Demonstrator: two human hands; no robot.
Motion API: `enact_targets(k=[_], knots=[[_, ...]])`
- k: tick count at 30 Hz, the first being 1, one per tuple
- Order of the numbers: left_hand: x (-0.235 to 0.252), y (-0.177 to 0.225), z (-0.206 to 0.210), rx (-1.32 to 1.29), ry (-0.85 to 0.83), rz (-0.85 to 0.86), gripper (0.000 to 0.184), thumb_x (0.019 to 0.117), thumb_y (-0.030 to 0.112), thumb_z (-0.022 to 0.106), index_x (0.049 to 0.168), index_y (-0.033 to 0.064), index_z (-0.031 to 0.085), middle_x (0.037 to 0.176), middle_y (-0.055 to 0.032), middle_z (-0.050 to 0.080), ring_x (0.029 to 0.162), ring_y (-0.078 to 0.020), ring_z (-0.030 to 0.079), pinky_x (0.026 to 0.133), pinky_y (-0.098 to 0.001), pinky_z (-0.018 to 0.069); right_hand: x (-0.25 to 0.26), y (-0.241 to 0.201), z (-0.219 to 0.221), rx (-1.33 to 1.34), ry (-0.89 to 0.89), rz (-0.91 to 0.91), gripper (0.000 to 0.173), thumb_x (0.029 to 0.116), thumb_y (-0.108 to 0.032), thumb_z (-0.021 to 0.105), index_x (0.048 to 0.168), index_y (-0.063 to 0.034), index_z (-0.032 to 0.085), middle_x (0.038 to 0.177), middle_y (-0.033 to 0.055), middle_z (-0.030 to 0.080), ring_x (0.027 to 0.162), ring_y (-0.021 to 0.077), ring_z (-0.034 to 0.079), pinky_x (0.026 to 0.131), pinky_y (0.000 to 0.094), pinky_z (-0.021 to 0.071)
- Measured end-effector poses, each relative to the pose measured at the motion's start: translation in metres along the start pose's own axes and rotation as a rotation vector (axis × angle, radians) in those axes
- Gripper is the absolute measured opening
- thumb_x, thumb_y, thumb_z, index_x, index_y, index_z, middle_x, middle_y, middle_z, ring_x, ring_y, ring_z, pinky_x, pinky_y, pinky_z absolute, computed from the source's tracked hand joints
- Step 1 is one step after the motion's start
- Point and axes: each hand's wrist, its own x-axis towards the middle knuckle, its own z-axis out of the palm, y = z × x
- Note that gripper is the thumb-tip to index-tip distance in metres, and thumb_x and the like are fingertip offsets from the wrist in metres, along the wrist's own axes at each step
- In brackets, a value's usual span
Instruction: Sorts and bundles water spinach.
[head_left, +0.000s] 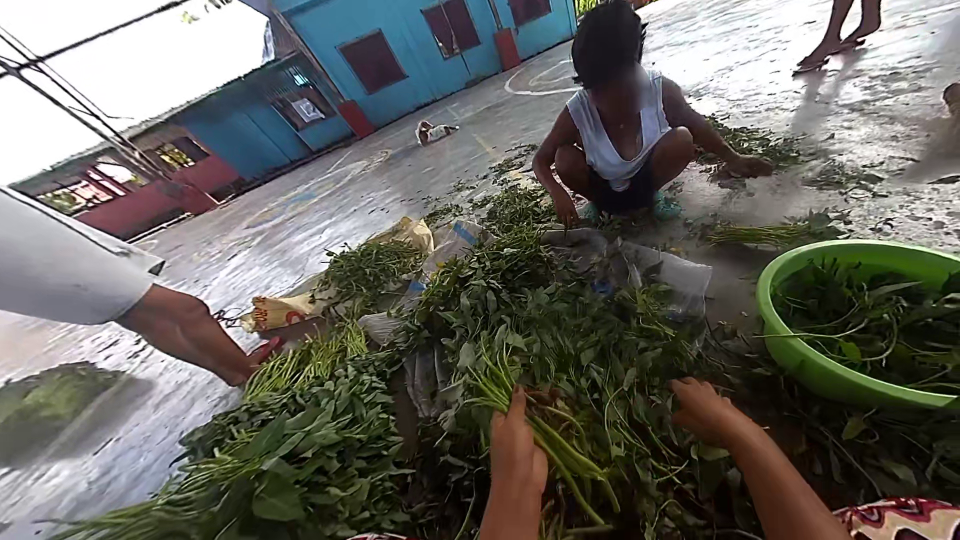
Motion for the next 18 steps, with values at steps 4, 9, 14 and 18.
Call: enact_targets(k=[4, 9, 14, 18], knots=[[0.002, -0.006, -0.003, -0.052, 0.057, -0.036, 0.024, 0.1129, 0.022, 0.037, 0.121, 0.0008, 0.044, 0.078, -0.0109, 0.061, 0.062, -0.0223, 0.068, 0.061, -0.0406, 0.063, 0.057, -0.017, 0.071, 0.269, 0.04, -0.099, 0.035, 0.1064, -0.02, 0.052, 0.135, -0.0008, 0.062, 0.133, 0.0222, 0.064, 0.127, 0.0345, 0.059, 0.112, 0.0499, 0.0432], [0.001, -0.012, -0.011, -0.029, 0.082, -0.088, 0.028, 0.1133, 0.025, 0.035, 0.112, 0.0018, 0.05, 0.078, -0.0098, 0.065, 0.055, -0.015, 0.061, 0.049, -0.0279, 0.053, 0.07, -0.013, 0.132, 0.235, 0.059, 0.015, 0.043, 0.0957, -0.024, 0.07, 0.132, -0.0014, 0.064, 0.132, 0.0244, 0.061, 0.125, 0.0387, 0.059, 0.108, 0.055, 0.0465], [0.003, -0.017, -0.018, -0.089, 0.021, -0.15, 0.037, 0.113, 0.031, 0.033, 0.112, 0.0032, 0.058, 0.07, -0.0055, 0.06, 0.053, -0.0135, 0.059, 0.049, -0.0266, 0.0525, 0.062, -0.007, 0.099, 0.645, 0.114, 0.086, 0.028, 0.0924, -0.008, 0.066, 0.12, -0.0009, 0.068, 0.115, 0.0172, 0.07, 0.105, 0.0289, 0.068, 0.094, 0.0487, 0.0542], [0.0, -0.023, -0.013, -0.082, -0.011, -0.182, 0.035, 0.1121, 0.03, 0.037, 0.109, 0.0032, 0.059, 0.066, -0.0039, 0.055, 0.051, -0.0132, 0.057, 0.048, -0.0266, 0.0527, 0.057, -0.009, 0.097, 0.477, 0.024, -0.068, 0.038, 0.1002, -0.017, 0.061, 0.136, -0.0051, 0.061, 0.136, 0.0211, 0.06, 0.125, 0.0334, 0.059, 0.107, 0.0501, 0.0463]])
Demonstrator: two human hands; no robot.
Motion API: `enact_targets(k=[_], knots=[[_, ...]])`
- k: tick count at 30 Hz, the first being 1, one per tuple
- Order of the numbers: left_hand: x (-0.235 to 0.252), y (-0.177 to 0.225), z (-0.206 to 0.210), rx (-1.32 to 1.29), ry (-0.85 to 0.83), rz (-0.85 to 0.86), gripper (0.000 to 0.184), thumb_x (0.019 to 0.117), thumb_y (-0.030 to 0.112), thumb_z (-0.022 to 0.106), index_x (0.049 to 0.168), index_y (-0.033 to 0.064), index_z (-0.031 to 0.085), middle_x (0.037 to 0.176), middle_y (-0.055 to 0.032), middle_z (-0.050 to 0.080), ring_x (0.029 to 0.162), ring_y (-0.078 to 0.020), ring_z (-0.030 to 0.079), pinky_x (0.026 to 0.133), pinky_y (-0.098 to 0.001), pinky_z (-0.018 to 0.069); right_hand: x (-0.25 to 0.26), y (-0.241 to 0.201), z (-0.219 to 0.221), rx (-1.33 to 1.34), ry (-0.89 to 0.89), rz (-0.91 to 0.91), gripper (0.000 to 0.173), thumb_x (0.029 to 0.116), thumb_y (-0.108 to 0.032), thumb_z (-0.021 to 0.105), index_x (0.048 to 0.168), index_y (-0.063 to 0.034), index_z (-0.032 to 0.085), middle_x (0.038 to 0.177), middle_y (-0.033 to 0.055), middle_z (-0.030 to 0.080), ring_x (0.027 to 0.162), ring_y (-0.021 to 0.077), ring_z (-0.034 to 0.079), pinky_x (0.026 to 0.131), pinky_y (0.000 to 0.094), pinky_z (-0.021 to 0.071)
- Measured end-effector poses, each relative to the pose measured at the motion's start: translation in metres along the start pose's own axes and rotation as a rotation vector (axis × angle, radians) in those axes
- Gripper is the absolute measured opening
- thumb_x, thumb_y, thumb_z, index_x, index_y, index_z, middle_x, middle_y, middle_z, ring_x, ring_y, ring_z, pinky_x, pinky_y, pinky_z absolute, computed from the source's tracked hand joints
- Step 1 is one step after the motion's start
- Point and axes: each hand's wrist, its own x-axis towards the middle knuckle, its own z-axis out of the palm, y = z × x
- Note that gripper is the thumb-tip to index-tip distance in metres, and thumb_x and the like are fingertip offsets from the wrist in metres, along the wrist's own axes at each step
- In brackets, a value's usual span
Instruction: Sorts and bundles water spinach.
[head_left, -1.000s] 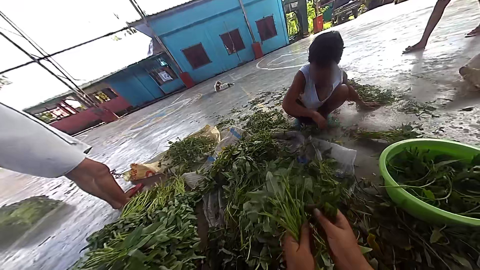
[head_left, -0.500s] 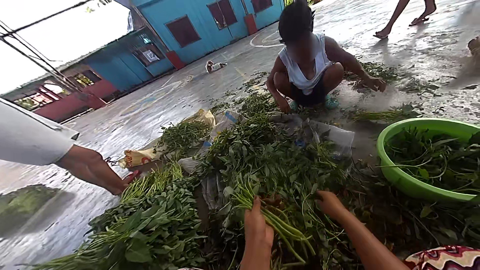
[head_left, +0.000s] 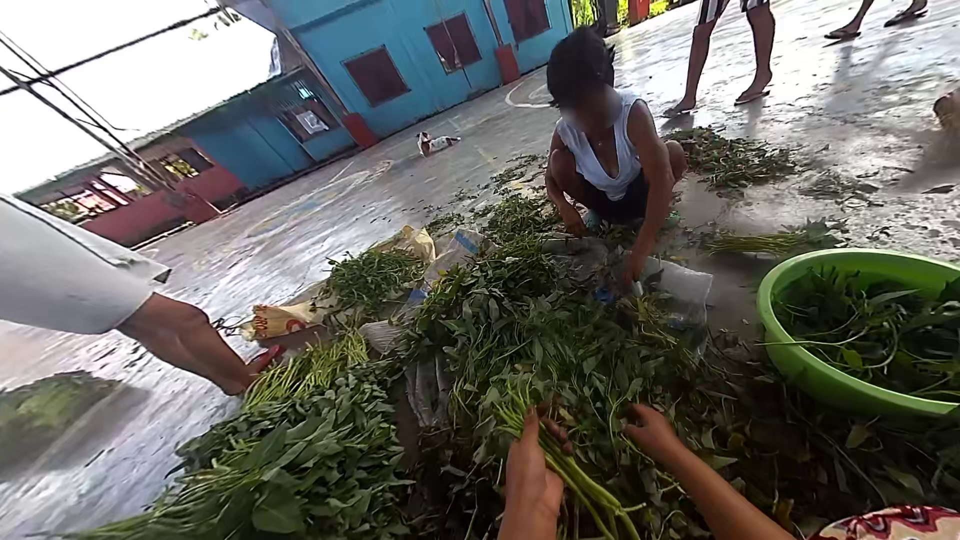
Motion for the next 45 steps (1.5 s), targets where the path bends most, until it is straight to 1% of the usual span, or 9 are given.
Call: enact_targets(k=[3, 5, 7, 9, 13, 20, 25, 31, 45], knots=[[-0.005, 0.001, 0.006, -0.003, -0.023, -0.002, 0.032, 0.1122, 0.029, 0.037, 0.103, 0.0044, 0.055, 0.065, -0.0035, 0.054, 0.049, -0.0128, 0.055, 0.046, -0.0261, 0.0518, 0.005, 0.006, 0.03, -0.293, -0.104, -0.088, 0.042, 0.1055, -0.025, 0.055, 0.144, -0.0079, 0.058, 0.149, 0.0261, 0.049, 0.138, 0.0441, 0.047, 0.115, 0.057, 0.0385], [-0.009, 0.006, 0.004, -0.001, -0.04, 0.021, 0.032, 0.1124, 0.028, 0.037, 0.103, 0.0037, 0.055, 0.065, -0.0037, 0.053, 0.049, -0.0129, 0.054, 0.047, -0.0259, 0.0514, 0.002, 0.003, 0.035, -0.308, -0.027, -0.109, 0.037, 0.1052, -0.021, 0.055, 0.136, -0.0034, 0.064, 0.143, 0.0223, 0.056, 0.136, 0.0399, 0.05, 0.115, 0.0531, 0.0392], [-0.011, 0.012, 0.0, 0.0, -0.041, 0.053, 0.032, 0.1125, 0.027, 0.036, 0.102, 0.0035, 0.055, 0.064, -0.0036, 0.053, 0.049, -0.0133, 0.054, 0.047, -0.0263, 0.0511, -0.004, -0.009, 0.017, -0.167, 0.125, -0.096, 0.03, 0.1008, -0.018, 0.061, 0.125, -0.002, 0.07, 0.126, 0.0181, 0.068, 0.122, 0.0318, 0.063, 0.109, 0.0491, 0.0467], [-0.01, 0.014, -0.005, 0.0, -0.023, 0.082, 0.032, 0.1125, 0.027, 0.036, 0.102, 0.0038, 0.055, 0.064, -0.0032, 0.053, 0.049, -0.013, 0.054, 0.047, -0.0264, 0.0515, -0.011, -0.026, -0.016, 0.07, 0.199, -0.054, 0.031, 0.0928, -0.009, 0.069, 0.122, 0.0003, 0.067, 0.118, 0.0163, 0.07, 0.11, 0.027, 0.067, 0.1, 0.0463, 0.0526], [-0.009, 0.01, -0.006, -0.001, 0.011, 0.094, 0.031, 0.1124, 0.026, 0.037, 0.101, 0.0035, 0.055, 0.063, -0.0031, 0.053, 0.048, -0.0126, 0.054, 0.046, -0.0261, 0.0513, -0.042, -0.05, -0.077, 0.453, -0.005, -0.028, 0.05, 0.0909, 0.001, 0.071, 0.135, -0.0043, 0.05, 0.116, 0.0135, 0.066, 0.098, 0.0238, 0.069, 0.081, 0.0413, 0.0589], [-0.013, 0.006, -0.003, -0.008, -0.008, 0.081, 0.03, 0.1123, 0.025, 0.038, 0.103, 0.0019, 0.054, 0.062, -0.0036, 0.053, 0.047, -0.0125, 0.054, 0.045, -0.0257, 0.051, -0.067, -0.048, -0.117, 0.413, -0.202, -0.207, 0.039, 0.0917, 0.0, 0.067, 0.13, -0.0066, 0.063, 0.109, 0.0069, 0.072, 0.094, 0.0168, 0.071, 0.082, 0.0336, 0.0599], [-0.013, 0.005, -0.003, -0.022, 0.009, 0.101, 0.03, 0.1123, 0.025, 0.039, 0.103, 0.0014, 0.055, 0.062, -0.0037, 0.053, 0.046, -0.0123, 0.054, 0.044, -0.0256, 0.0504, -0.071, -0.044, -0.132, 0.512, -0.143, -0.305, 0.036, 0.088, 0.002, 0.067, 0.123, -0.0052, 0.065, 0.105, 0.0061, 0.074, 0.093, 0.0172, 0.072, 0.084, 0.0342, 0.0611], [-0.017, 0.001, 0.005, 0.004, 0.022, 0.125, 0.029, 0.1119, 0.023, 0.04, 0.102, 0.0008, 0.055, 0.063, -0.0044, 0.054, 0.047, -0.0122, 0.054, 0.045, -0.0251, 0.05, -0.069, -0.045, -0.121, 0.63, -0.137, -0.352, 0.025, 0.0889, 0.004, 0.066, 0.113, -0.0053, 0.067, 0.101, 0.0055, 0.074, 0.091, 0.0167, 0.073, 0.084, 0.0341, 0.0617], [-0.023, -0.009, 0.015, 0.059, -0.04, 0.139, 0.027, 0.1113, 0.021, 0.042, 0.105, -0.0013, 0.056, 0.066, -0.0057, 0.055, 0.049, -0.0125, 0.055, 0.046, -0.0243, 0.0507, -0.066, -0.04, -0.111, 0.841, -0.205, -0.329, 0.027, 0.0905, -0.001, 0.066, 0.115, -0.0106, 0.065, 0.105, 0.0054, 0.073, 0.092, 0.0166, 0.072, 0.078, 0.0329, 0.0617]])
